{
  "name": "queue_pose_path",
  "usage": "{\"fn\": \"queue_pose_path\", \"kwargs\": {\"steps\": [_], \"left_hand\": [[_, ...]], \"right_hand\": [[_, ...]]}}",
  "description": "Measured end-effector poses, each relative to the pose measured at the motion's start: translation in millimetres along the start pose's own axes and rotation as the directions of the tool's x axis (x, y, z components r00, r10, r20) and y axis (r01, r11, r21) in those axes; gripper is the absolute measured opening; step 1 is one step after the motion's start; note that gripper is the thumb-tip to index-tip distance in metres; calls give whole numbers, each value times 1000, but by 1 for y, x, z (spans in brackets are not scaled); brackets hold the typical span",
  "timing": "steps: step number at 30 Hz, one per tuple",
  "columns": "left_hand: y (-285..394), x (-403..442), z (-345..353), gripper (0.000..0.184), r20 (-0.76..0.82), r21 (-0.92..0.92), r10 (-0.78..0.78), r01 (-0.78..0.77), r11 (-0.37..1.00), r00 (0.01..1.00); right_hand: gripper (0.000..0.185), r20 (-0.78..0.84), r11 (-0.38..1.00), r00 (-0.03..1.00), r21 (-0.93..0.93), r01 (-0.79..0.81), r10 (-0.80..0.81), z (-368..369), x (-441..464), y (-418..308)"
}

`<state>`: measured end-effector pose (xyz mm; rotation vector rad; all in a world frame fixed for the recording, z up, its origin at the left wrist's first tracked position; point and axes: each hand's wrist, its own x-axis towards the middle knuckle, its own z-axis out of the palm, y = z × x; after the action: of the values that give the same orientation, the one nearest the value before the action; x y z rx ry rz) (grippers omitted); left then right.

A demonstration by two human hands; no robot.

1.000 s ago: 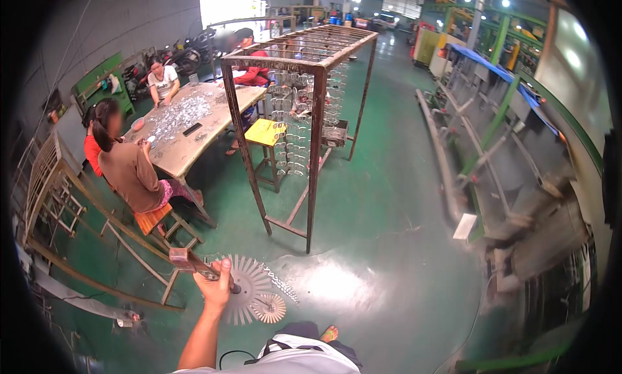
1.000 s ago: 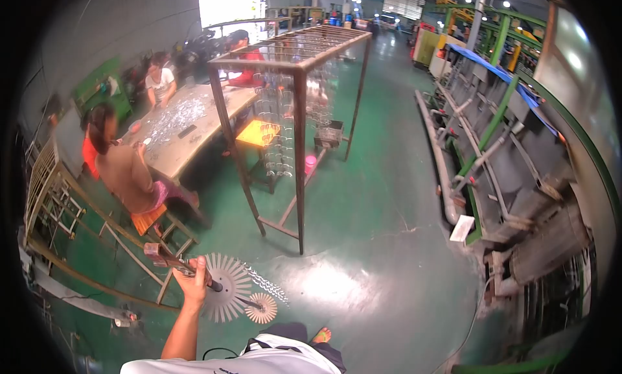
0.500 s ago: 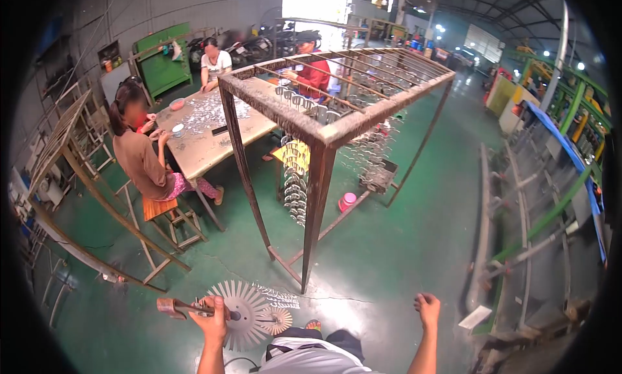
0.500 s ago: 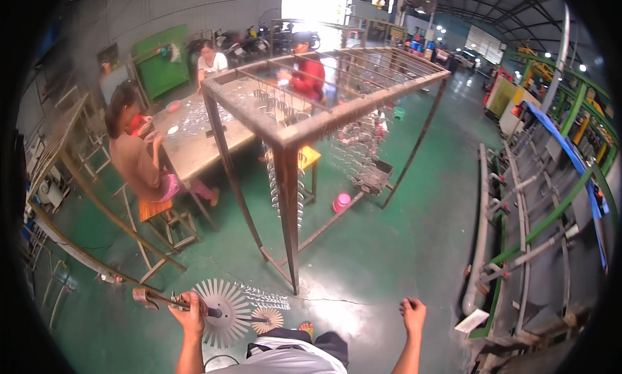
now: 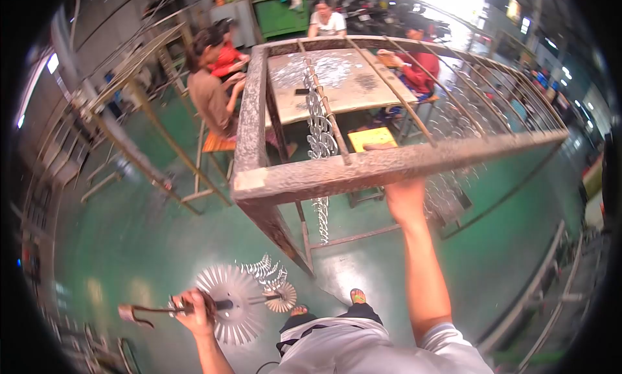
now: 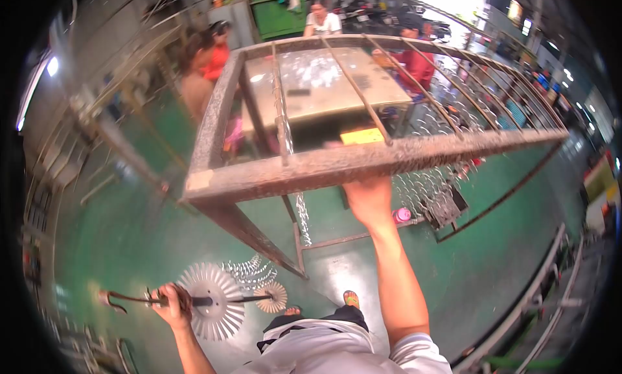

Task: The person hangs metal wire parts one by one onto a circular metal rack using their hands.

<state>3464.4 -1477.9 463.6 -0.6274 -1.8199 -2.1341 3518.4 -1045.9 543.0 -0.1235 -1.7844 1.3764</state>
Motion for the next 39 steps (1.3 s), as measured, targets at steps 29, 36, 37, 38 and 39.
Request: {"fn": "queue_pose_path", "kwargs": {"steps": [29,36,37,38,39], "left_hand": [[67,-74,75,39,-384,177,38,33,984,923],[76,-65,84,46,-340,227,63,17,974,938],[79,-64,85,45,-358,202,52,23,979,932],[81,-61,86,43,-376,175,41,27,984,926],[83,-58,87,42,-395,147,30,31,989,918]], "right_hand": [[22,316,852,791,189,489,-524,62,99,28],[10,405,983,914,164,-86,12,26,11,28],[9,413,973,910,199,-120,28,21,-1,29],[10,396,971,917,201,-131,42,18,-14,28],[10,401,966,913,199,-164,73,14,-25,29]]}}
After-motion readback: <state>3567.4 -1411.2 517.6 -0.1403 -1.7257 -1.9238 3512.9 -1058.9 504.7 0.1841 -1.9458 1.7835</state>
